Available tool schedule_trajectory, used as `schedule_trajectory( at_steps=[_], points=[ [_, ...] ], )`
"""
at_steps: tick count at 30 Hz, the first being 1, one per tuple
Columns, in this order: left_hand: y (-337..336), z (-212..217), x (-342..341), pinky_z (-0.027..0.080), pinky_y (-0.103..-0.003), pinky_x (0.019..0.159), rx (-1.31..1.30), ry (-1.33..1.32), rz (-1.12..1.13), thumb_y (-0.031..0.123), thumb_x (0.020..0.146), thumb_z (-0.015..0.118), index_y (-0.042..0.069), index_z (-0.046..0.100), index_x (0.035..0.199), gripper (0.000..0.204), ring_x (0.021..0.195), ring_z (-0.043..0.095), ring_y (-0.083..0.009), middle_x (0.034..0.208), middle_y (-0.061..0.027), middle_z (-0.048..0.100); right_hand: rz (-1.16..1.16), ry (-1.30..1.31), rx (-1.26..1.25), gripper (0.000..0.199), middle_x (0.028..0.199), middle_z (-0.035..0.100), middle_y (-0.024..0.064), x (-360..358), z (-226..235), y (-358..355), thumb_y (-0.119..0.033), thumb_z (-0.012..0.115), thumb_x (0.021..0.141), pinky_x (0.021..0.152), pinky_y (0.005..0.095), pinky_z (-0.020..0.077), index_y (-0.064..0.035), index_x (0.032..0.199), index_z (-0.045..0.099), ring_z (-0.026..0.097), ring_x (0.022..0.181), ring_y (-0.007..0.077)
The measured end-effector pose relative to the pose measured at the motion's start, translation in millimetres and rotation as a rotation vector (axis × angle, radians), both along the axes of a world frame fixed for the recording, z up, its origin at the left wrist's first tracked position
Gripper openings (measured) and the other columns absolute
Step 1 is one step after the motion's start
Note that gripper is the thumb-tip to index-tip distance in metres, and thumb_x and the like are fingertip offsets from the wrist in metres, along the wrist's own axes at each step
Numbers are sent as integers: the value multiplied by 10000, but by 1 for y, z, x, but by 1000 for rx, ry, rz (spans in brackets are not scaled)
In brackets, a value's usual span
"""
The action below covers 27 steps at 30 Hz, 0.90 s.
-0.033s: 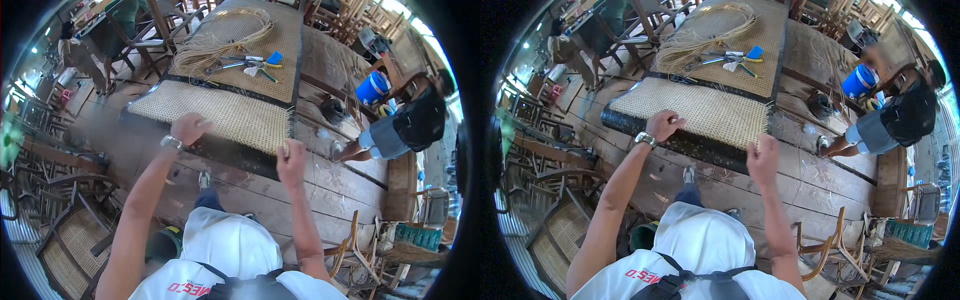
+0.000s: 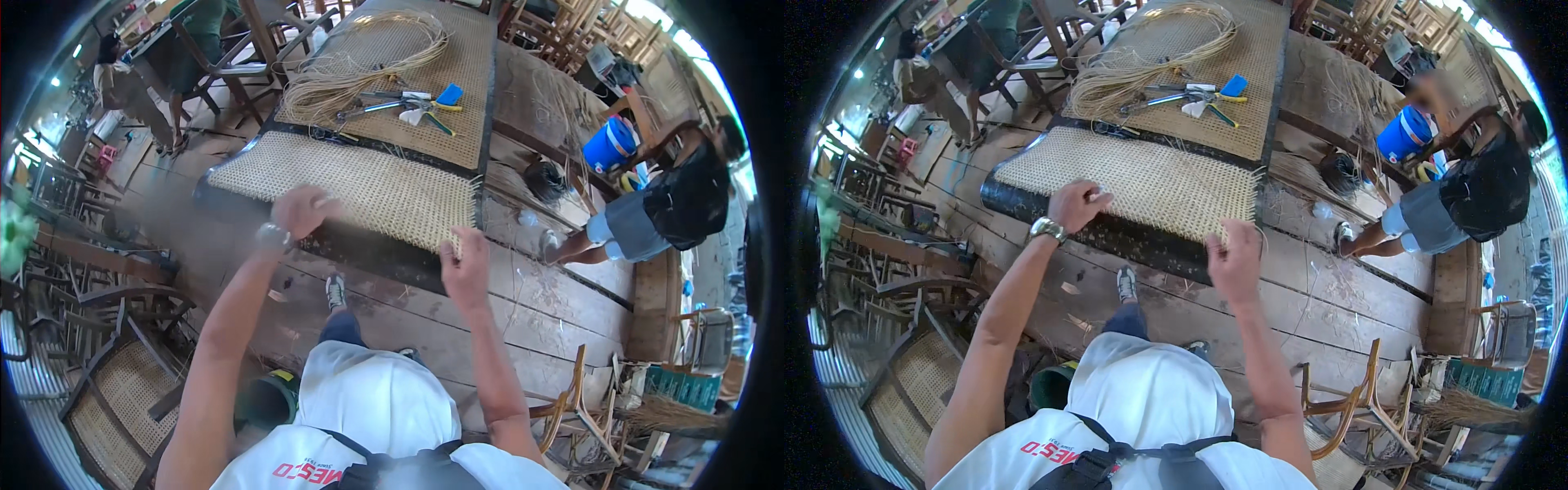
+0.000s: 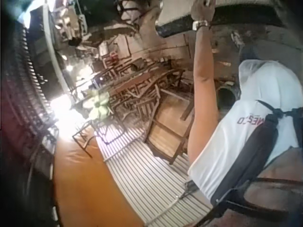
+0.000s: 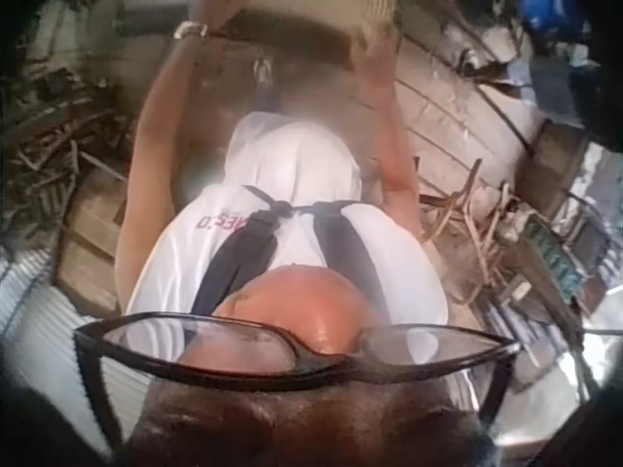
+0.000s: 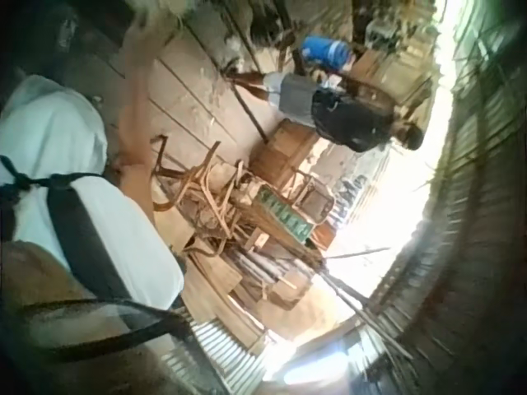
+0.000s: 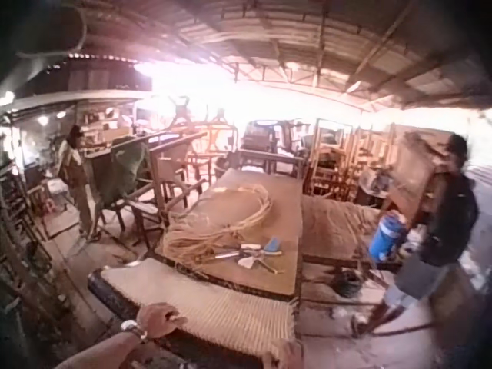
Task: Repairing the rattan seat of a chair by weaving and securing rattan strips using various tools.
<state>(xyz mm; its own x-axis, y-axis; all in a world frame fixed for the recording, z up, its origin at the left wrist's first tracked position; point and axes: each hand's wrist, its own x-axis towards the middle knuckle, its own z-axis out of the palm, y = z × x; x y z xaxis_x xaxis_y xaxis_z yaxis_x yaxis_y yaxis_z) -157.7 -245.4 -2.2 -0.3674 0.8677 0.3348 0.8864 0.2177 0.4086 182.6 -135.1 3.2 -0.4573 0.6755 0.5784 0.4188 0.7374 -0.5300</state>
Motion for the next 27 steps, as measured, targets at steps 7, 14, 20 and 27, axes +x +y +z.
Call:
schedule_trajectory(
  at_steps=[7, 14, 20, 27],
  points=[
    [-14, -16, -78, 472, -413, 592, 43, 121, 142, 398, 851, 773, 87, 697, 838, 320, 628, 602, -281, 738, -65, 590, 125, -62, -246, 499, 1136, 620, 183, -109, -13, 49, -215, 688, 931, 964, 452, 461, 8, 1340, 506, 570, 1088, 373],
    [-11, -24, -83, 420, -375, 527, 53, 121, 144, 298, 845, 791, 102, 660, 791, 242, 555, 538, -228, 709, -26, 542, -37, -337, -170, 612, 1284, 532, 290, -232, -92, 205, -367, 618, 961, 1036, 518, 419, -117, 1482, 414, 516, 1171, 442],
    [-9, -21, -90, 416, -357, 517, 8, 11, 135, 245, 843, 799, 107, 671, 811, 191, 583, 566, -210, 721, -21, 593, -142, -654, 37, 522, 1176, 578, 236, -284, -130, 292, -487, 602, 944, 969, 559, 451, -233, 1391, 509, 561, 1120, 449],
    [-12, -23, -97, 435, -367, 531, -48, -61, 128, 204, 850, 790, 111, 672, 832, 151, 610, 594, -223, 759, -26, 625, -447, -693, -43, 447, 1152, 559, 240, -342, -124, 302, -471, 669, 895, 941, 546, 456, -194, 1230, 562, 560, 1130, 406]
  ],
)
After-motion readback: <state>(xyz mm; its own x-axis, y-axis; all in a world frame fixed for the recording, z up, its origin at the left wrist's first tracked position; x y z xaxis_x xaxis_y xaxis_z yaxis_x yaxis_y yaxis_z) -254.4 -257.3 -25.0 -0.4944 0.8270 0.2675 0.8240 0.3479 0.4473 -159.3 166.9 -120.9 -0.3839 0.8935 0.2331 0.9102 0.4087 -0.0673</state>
